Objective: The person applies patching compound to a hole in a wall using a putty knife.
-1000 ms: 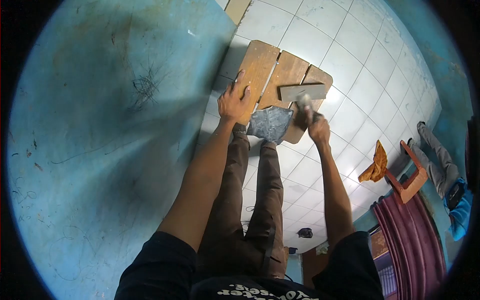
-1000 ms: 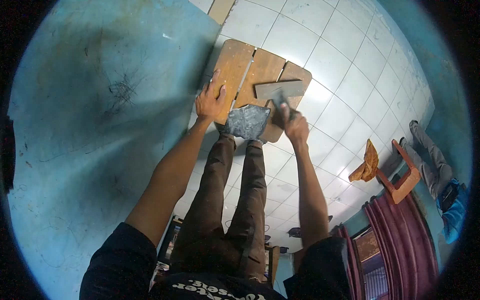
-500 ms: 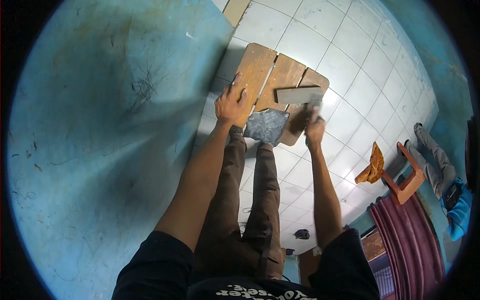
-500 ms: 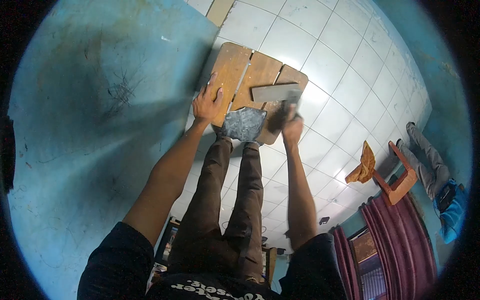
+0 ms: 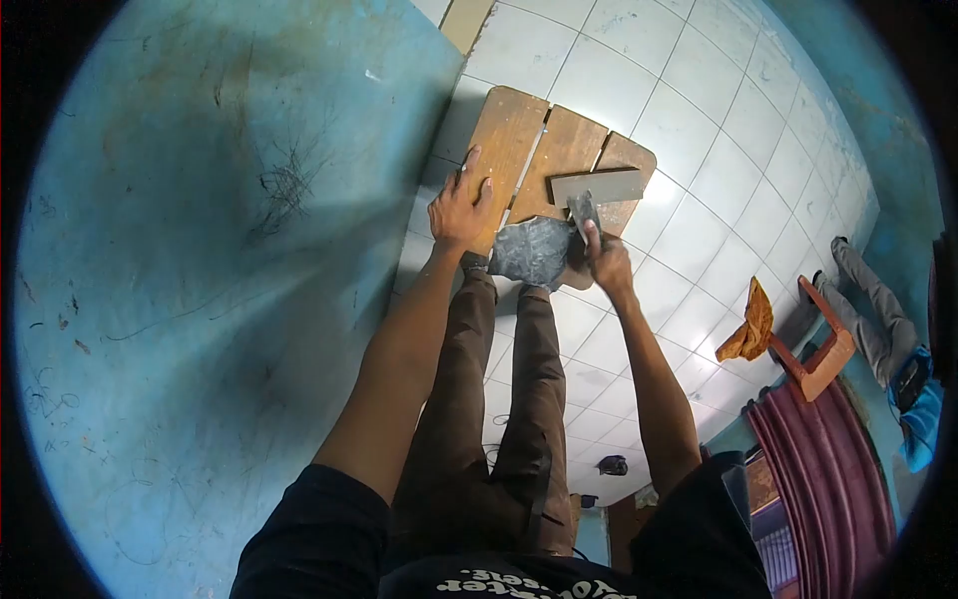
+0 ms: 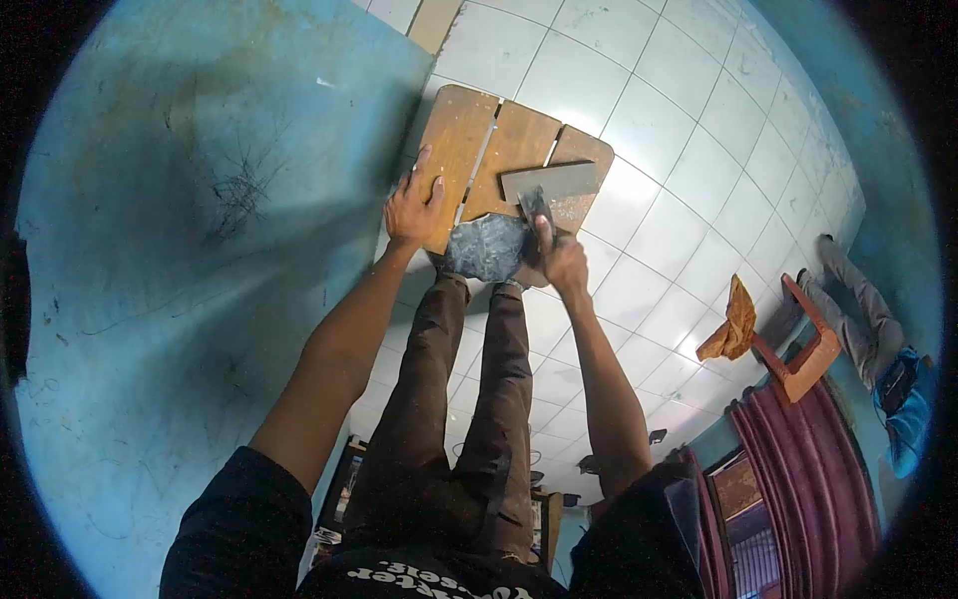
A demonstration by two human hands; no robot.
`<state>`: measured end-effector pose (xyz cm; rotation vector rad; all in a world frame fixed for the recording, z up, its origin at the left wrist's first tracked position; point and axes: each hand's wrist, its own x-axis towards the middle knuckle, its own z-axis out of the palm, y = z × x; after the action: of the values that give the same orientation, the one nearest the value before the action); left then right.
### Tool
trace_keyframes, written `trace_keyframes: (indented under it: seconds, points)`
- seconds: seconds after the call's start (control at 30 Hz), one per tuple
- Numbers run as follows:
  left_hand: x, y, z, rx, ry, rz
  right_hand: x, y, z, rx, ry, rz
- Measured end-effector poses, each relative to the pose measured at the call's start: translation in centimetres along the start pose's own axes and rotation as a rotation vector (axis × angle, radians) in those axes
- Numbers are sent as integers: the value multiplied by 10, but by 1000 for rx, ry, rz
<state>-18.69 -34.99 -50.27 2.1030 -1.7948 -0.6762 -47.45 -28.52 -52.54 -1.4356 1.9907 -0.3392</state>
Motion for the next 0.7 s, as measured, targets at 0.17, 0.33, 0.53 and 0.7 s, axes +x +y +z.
trace_keyframes:
  seconds: [0.17, 0.33, 0.53, 0.7]
  points:
    - [-1, 2, -2, -25, -47, -39, -2, -21, -1, -26, -55, 62]
    - [-3, 9, -4, -2, -69, -93, 5, -22, -15, 429, -71, 395]
    - [-4, 7, -4, -28, -48, -75, 3, -45, -25, 483, 88, 451]
    - [-6, 7, -2, -13, -52, -83, 8, -34, -35, 476, -77, 364]
